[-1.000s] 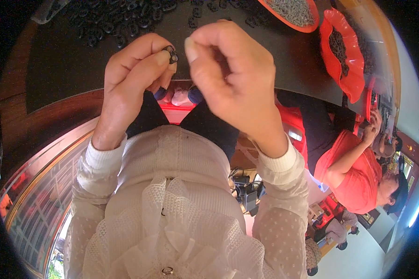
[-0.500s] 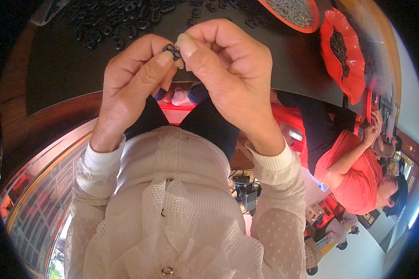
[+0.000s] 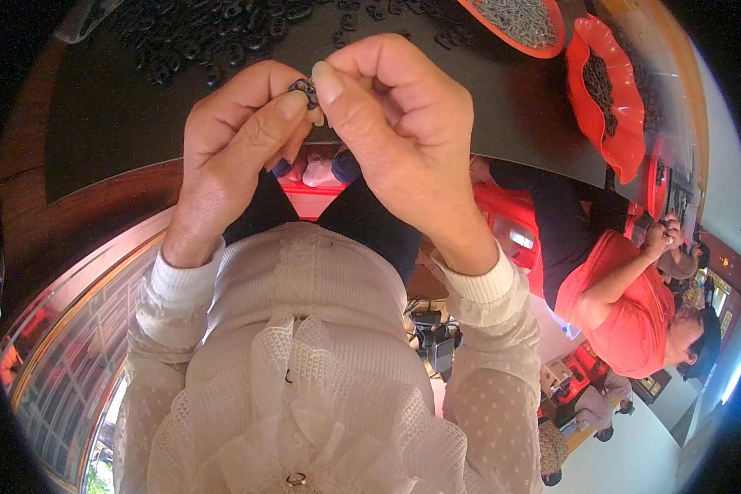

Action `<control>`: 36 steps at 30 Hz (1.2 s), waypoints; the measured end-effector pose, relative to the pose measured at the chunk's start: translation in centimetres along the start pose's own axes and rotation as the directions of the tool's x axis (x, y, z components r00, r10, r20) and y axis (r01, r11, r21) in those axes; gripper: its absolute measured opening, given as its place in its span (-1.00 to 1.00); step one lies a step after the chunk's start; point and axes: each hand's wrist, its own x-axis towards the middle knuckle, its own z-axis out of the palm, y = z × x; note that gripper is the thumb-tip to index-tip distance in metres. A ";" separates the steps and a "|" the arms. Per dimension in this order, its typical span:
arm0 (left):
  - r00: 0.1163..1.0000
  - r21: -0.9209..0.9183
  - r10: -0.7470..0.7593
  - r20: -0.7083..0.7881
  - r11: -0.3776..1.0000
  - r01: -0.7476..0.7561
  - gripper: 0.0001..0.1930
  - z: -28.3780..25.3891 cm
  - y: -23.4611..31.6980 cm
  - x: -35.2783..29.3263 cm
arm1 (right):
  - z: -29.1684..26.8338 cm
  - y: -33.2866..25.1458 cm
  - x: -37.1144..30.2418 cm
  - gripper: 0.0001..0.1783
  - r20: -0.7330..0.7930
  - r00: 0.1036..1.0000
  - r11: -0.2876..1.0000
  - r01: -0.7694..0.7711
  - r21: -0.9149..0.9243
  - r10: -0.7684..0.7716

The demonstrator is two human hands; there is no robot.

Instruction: The person assembles plastic cord locks by hand, repeatedly picking up springs and plastic stopper pieces from the table and fitting them together.

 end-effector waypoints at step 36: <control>1.000 -0.052 0.000 0.026 0.999 0.001 -0.85 -0.6 0.1 -0.5 | -0.1 -0.6 -0.9 -0.77 0.092 0.995 0.996 0.035 -0.082 -0.028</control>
